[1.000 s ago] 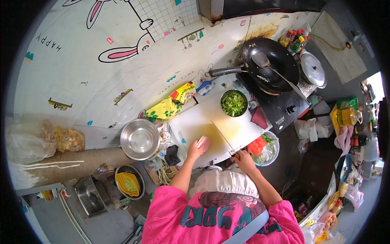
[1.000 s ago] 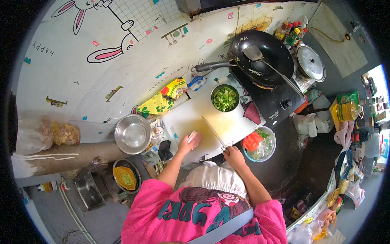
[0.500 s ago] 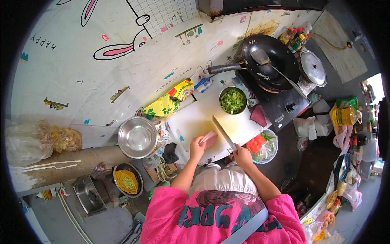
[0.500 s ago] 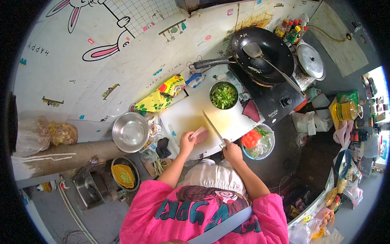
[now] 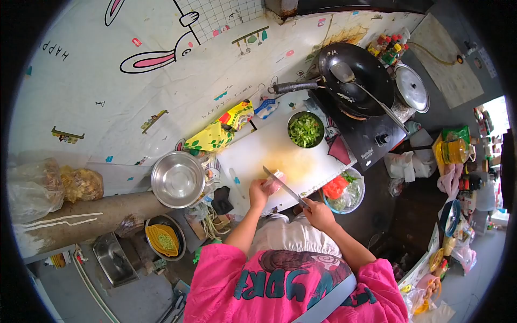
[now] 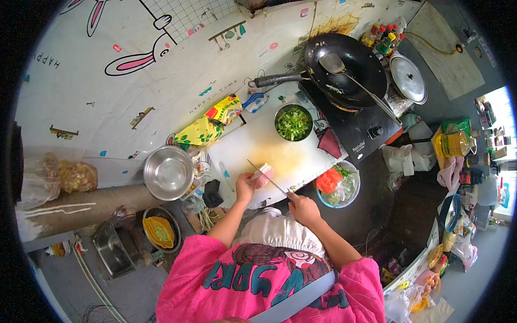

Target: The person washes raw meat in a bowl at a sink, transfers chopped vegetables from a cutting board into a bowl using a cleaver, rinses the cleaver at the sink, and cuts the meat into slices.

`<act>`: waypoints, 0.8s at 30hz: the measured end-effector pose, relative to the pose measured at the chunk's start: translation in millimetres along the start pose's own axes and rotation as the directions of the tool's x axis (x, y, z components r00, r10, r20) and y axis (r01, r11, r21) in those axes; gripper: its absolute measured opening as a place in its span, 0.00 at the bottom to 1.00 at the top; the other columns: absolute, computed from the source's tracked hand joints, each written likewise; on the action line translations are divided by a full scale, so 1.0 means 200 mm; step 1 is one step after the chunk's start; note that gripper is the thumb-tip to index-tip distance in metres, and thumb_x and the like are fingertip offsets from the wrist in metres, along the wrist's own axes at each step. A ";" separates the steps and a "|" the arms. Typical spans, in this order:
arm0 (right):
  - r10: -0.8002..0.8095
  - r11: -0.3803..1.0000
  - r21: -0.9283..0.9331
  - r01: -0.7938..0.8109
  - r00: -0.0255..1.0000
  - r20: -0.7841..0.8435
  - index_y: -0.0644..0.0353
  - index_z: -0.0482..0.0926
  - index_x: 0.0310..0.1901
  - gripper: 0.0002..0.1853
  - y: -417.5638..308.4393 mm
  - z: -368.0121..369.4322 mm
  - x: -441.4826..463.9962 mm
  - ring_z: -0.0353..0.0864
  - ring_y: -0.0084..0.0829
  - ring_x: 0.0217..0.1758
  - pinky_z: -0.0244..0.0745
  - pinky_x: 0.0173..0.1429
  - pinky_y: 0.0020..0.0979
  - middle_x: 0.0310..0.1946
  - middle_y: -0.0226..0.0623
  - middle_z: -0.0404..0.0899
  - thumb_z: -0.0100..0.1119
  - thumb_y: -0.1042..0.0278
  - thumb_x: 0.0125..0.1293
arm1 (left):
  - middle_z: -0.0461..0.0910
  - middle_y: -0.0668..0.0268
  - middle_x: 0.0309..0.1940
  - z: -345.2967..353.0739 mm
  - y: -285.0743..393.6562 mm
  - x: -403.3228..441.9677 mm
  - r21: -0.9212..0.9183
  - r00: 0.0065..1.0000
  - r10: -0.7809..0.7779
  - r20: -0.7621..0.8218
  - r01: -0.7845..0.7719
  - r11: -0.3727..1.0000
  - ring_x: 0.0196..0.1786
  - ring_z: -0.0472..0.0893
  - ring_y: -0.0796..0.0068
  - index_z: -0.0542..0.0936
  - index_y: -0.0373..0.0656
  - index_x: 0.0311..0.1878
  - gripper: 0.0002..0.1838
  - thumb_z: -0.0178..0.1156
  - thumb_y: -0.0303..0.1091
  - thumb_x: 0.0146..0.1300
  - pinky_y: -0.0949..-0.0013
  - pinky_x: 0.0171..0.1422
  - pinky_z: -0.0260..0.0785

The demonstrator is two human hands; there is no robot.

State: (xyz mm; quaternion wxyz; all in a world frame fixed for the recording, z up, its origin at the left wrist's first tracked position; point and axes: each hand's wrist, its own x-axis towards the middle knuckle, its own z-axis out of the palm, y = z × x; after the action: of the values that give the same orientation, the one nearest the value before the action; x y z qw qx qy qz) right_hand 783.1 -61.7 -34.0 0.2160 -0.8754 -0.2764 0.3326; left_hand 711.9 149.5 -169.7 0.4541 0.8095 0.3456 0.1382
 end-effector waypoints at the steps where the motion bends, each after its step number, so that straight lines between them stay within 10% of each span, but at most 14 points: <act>1: -0.017 1.000 0.005 0.017 1.000 -0.010 0.55 0.72 0.52 0.19 -0.01 0.00 0.00 0.78 0.47 0.38 0.74 0.42 0.43 0.36 0.48 0.79 0.52 0.65 0.57 | 0.76 0.53 0.30 -0.01 0.01 0.00 0.002 1.000 -0.003 0.008 0.003 1.000 0.34 0.77 0.53 0.79 0.37 0.30 0.07 0.62 0.28 0.47 0.60 0.40 0.69; 13: -0.063 0.998 0.028 0.063 0.998 -0.009 0.57 0.72 0.51 0.19 -0.02 0.00 -0.02 0.78 0.48 0.37 0.74 0.42 0.44 0.35 0.49 0.79 0.52 0.65 0.57 | 0.78 0.53 0.31 -0.01 0.02 0.02 0.052 0.997 -0.071 0.035 0.069 0.996 0.35 0.79 0.55 0.80 0.36 0.32 0.09 0.63 0.31 0.48 0.63 0.41 0.70; 24: 0.068 0.991 -0.118 -0.059 0.995 0.075 0.59 0.73 0.44 0.13 -0.04 0.04 0.03 0.79 0.52 0.32 0.74 0.38 0.48 0.28 0.55 0.78 0.46 0.67 0.58 | 0.76 0.52 0.30 0.00 0.01 -0.02 0.107 0.985 0.170 0.023 -0.171 0.979 0.36 0.75 0.52 0.76 0.37 0.32 0.07 0.60 0.26 0.47 0.57 0.41 0.67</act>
State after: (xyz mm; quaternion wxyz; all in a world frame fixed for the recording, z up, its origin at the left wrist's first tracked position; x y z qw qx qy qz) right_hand 777.8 -49.5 -37.8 0.1431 -0.8810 -0.2757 0.3569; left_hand 709.4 145.4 -168.5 0.3980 0.8606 0.2790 0.1521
